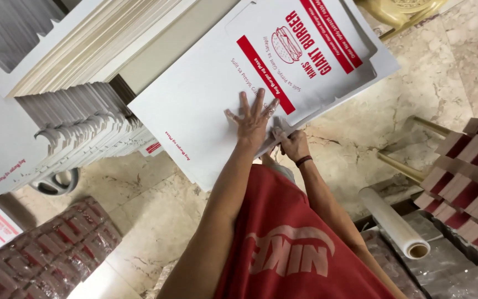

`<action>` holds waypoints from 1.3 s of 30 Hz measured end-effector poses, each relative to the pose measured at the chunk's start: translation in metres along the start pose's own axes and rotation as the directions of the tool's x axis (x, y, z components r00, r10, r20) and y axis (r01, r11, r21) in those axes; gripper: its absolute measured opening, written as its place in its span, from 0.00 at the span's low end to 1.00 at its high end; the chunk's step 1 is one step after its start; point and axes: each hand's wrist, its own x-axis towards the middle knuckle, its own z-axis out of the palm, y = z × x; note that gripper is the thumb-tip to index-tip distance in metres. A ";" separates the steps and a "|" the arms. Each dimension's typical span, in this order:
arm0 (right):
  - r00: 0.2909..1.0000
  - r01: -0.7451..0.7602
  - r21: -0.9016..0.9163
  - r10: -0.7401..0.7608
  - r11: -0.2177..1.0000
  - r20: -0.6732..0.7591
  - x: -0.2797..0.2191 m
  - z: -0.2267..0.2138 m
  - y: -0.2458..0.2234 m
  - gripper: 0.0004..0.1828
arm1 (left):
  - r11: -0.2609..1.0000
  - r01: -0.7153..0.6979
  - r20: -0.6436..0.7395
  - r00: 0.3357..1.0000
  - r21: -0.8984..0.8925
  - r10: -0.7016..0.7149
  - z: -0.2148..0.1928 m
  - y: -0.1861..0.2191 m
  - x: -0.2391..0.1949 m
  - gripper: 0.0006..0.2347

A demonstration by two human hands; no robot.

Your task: Stripping waste material from die-cut cardboard sheets and stacking the resulting burger boxes.

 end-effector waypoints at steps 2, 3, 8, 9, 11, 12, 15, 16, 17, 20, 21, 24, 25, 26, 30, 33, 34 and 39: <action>0.996 0.086 0.163 -0.090 0.983 0.019 -0.009 -0.004 -0.008 0.33 | 0.996 0.015 -0.013 1.000 0.087 -0.014 -0.011 0.002 -0.003 0.44; 0.995 0.093 0.170 -0.098 0.981 0.025 -0.004 0.000 -0.022 0.33 | 0.995 0.024 -0.015 1.000 0.094 -0.023 -0.025 -0.010 0.003 0.44; 0.996 0.087 0.317 -0.082 0.944 -0.028 -0.008 0.007 0.035 0.26 | 1.000 0.013 0.073 0.997 -0.002 -0.013 -0.028 0.005 -0.017 0.43; 0.997 0.079 0.318 -0.075 0.945 -0.022 0.004 0.011 0.037 0.26 | 1.000 0.015 0.082 0.997 -0.003 -0.014 -0.031 0.000 -0.015 0.43; 0.976 -0.201 0.457 0.219 0.866 0.015 0.018 0.014 0.051 0.22 | 0.995 -0.001 0.019 1.000 -0.096 0.003 -0.031 -0.002 -0.014 0.43; 0.976 -0.200 0.455 0.219 0.868 0.012 0.018 0.006 0.054 0.22 | 0.995 -0.003 0.017 1.000 -0.098 0.005 -0.030 -0.007 -0.015 0.43; 0.963 -0.269 0.531 0.205 0.804 0.177 0.008 -0.009 0.062 0.23 | 0.984 -0.101 0.038 0.993 -0.148 0.108 -0.022 -0.037 -0.033 0.42; 0.959 -0.267 0.525 0.169 0.808 0.229 0.003 -0.012 0.065 0.26 | 0.983 -0.106 0.052 0.992 -0.148 0.114 -0.017 -0.052 -0.046 0.39; 0.951 -0.266 0.519 0.132 0.813 0.280 -0.002 -0.014 0.068 0.31 | 0.983 -0.110 0.066 0.990 -0.148 0.121 -0.012 -0.069 -0.059 0.36; 0.928 -0.332 0.541 0.165 0.773 0.335 -0.032 0.018 0.066 0.31 | 0.986 -0.036 0.167 0.984 -0.162 0.064 0.003 -0.125 -0.118 0.35; 0.927 -0.331 0.538 0.160 0.775 0.340 -0.048 0.043 0.056 0.31 | 0.986 -0.029 0.166 0.985 -0.162 0.056 0.012 -0.140 -0.136 0.35; 0.906 -0.341 0.388 0.188 0.856 0.380 -0.090 0.125 0.026 0.33 | 0.985 -0.111 0.211 0.968 -0.131 0.137 0.030 -0.174 -0.172 0.44; 0.900 -0.246 0.240 0.130 0.939 0.416 -0.099 0.154 0.016 0.35 | 0.990 -0.105 0.197 0.973 -0.098 0.122 0.033 -0.176 -0.176 0.45; 0.890 -0.124 0.087 0.072 0.988 0.450 -0.100 0.179 0.004 0.37 | 0.993 -0.101 0.168 0.980 -0.063 0.111 0.034 -0.177 -0.173 0.46; 0.921 -0.293 0.349 0.164 0.890 0.354 -0.123 0.241 0.032 0.21 | 0.986 -0.159 0.133 0.980 0.060 0.150 0.056 -0.178 -0.171 0.49; 0.954 -0.208 0.185 0.158 0.960 0.254 -0.123 0.256 0.041 0.21 | 0.987 -0.144 0.085 0.987 0.073 0.137 0.059 -0.176 -0.163 0.50; 0.965 -0.189 0.161 0.152 0.969 0.216 -0.117 0.258 0.059 0.19 | 0.990 -0.129 0.099 0.987 0.061 0.123 0.059 -0.173 -0.164 0.50; 0.997 -0.065 0.047 0.063 0.997 0.046 -0.110 0.283 0.100 0.10 | 0.990 -0.127 0.116 0.986 0.065 0.119 0.071 -0.171 -0.155 0.53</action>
